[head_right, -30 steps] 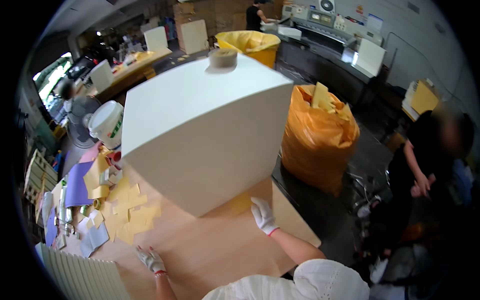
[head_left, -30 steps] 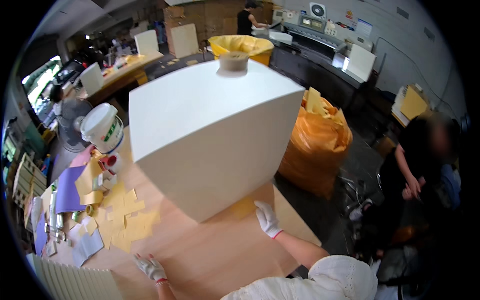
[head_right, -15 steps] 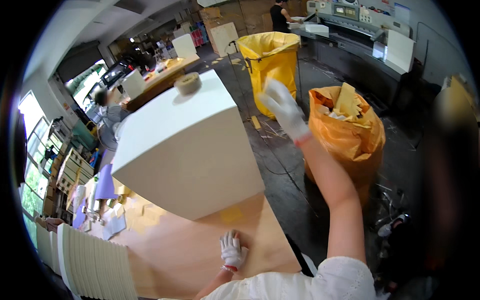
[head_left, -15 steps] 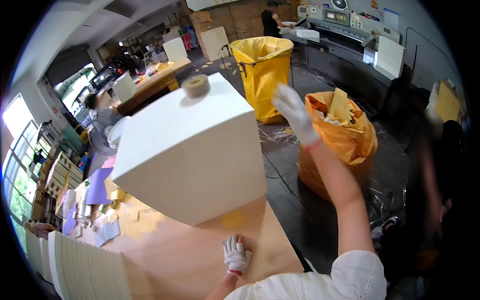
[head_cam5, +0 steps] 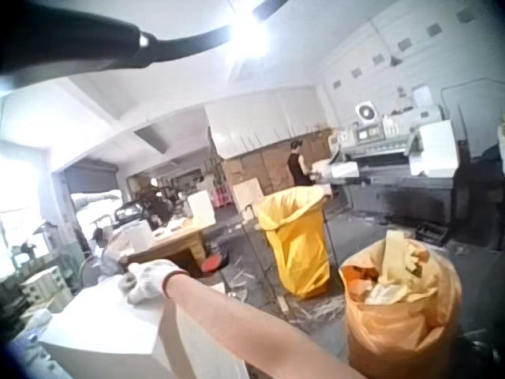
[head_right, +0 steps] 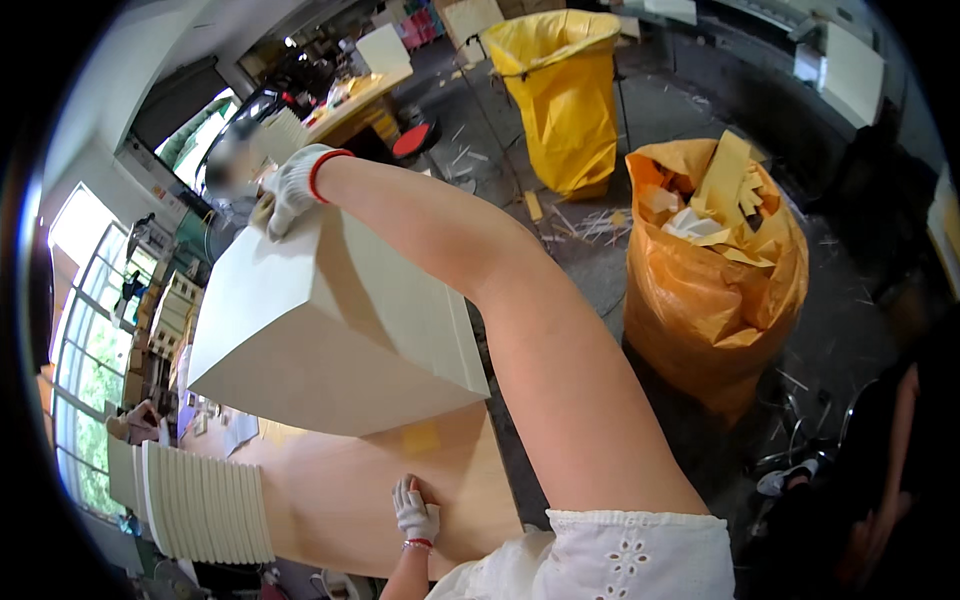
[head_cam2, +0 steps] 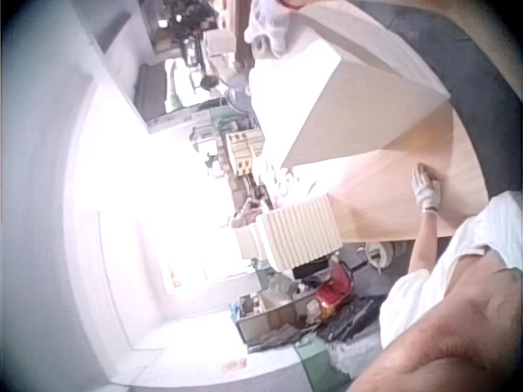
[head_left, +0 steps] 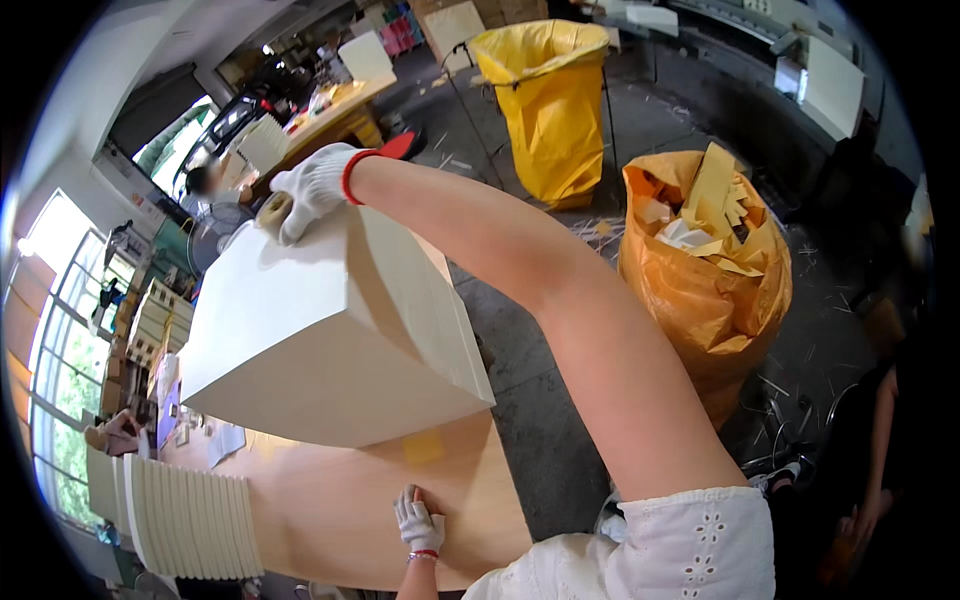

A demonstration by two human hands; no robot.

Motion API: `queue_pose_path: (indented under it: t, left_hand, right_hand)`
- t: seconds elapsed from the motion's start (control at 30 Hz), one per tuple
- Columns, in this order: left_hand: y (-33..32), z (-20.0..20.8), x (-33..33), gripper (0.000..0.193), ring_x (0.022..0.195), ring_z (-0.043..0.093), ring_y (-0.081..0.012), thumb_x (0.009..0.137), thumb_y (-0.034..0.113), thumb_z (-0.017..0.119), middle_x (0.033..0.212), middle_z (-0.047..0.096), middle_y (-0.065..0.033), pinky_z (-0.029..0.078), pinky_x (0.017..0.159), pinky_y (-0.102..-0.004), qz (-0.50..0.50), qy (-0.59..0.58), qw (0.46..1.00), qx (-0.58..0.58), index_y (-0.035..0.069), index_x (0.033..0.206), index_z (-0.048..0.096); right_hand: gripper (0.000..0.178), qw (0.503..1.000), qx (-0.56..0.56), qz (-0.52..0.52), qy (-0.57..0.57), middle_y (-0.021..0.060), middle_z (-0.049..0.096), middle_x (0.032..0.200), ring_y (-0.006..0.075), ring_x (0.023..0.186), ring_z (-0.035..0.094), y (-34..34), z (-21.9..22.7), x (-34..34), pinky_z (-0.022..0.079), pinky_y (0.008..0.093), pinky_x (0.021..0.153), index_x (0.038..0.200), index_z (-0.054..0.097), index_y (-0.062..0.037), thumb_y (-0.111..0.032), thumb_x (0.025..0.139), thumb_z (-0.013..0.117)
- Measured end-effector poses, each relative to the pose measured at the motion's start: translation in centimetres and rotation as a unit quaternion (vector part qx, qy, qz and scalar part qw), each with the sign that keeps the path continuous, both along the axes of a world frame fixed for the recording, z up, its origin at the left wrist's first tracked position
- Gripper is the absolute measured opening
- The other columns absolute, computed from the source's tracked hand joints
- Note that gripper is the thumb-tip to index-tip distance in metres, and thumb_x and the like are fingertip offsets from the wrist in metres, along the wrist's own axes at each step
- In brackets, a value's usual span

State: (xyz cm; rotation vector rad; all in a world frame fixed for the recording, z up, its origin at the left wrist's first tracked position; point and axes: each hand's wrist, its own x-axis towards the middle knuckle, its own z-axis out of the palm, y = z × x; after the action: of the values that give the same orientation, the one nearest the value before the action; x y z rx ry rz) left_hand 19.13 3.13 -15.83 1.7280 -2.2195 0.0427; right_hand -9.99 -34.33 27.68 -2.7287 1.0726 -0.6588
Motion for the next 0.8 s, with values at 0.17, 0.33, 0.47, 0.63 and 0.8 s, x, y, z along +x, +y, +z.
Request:
queue_pose_path:
  t: [0.17,0.33,0.47,0.63,0.8]
  left_hand:
    - [1.9,-1.4,-0.7,0.061,0.125,0.04,-0.0445,0.076,0.023,0.057,0.139,0.041,-0.0212,0.032,0.105,-0.0551,0.099,-0.067,0.992,0.026,0.0,0.13,0.042]
    - [1.9,-1.8,-1.3,0.06,0.124,0.04,-0.0449,0.079,0.023,0.057,0.138,0.042,-0.0213,0.033,0.104,-0.055,0.133,-0.05,0.989,0.031,0.001,0.133,0.04]
    - [1.7,-1.3,-2.1,0.053,0.124,0.041,-0.0435,0.079,0.02,0.057,0.136,0.044,-0.0208,0.034,0.103,-0.0548,0.152,-0.058,0.986,0.026,0.003,0.127,0.044]
    - [0.5,-0.6,-5.2,0.045,0.123,0.043,-0.0405,0.081,0.016,0.055,0.135,0.045,-0.0202,0.035,0.103,-0.052,0.239,-0.036,0.97,0.005,0.001,0.123,0.047]
    - [-3.1,-4.5,-9.0,0.049,0.124,0.042,-0.0385,0.087,0.018,0.055,0.138,0.044,-0.0218,0.035,0.105,-0.0475,0.437,0.104,0.892,-0.043,-0.001,0.13,0.045]
  right_hand:
    - [0.082,0.998,0.037,0.055,-0.002,0.014,0.063,0.119,0.0302,0.108,0.062,-0.7,0.7,-0.6,0.048,0.0383,0.089,0.123,0.058,-0.0071,-0.062,0.064,0.071]
    - [0.081,0.996,0.014,0.087,-0.002,0.0158,0.065,0.112,0.0289,0.1,0.064,-1.9,1.5,-0.8,0.05,0.0361,0.083,0.121,0.059,-0.0061,-0.059,0.062,0.072]
    - [0.074,0.992,-0.001,0.087,-0.091,0.0114,0.067,0.098,0.0227,0.086,0.064,-4.1,2.2,-4.0,0.05,0.0303,0.076,0.117,0.059,-0.0051,-0.053,0.063,0.073]
    - [0.073,0.966,0.046,0.157,-0.202,0.0107,0.065,0.103,0.0195,0.091,0.062,-13.0,-1.4,-7.1,0.049,0.0282,0.079,0.125,0.052,-0.0024,-0.045,0.069,0.073]
    - [0.093,0.977,0.054,0.07,-0.194,0.0179,0.057,0.122,0.0253,0.113,0.055,-23.3,-12.9,-11.3,0.043,0.031,0.094,0.137,0.04,0.0013,-0.052,0.069,0.076]
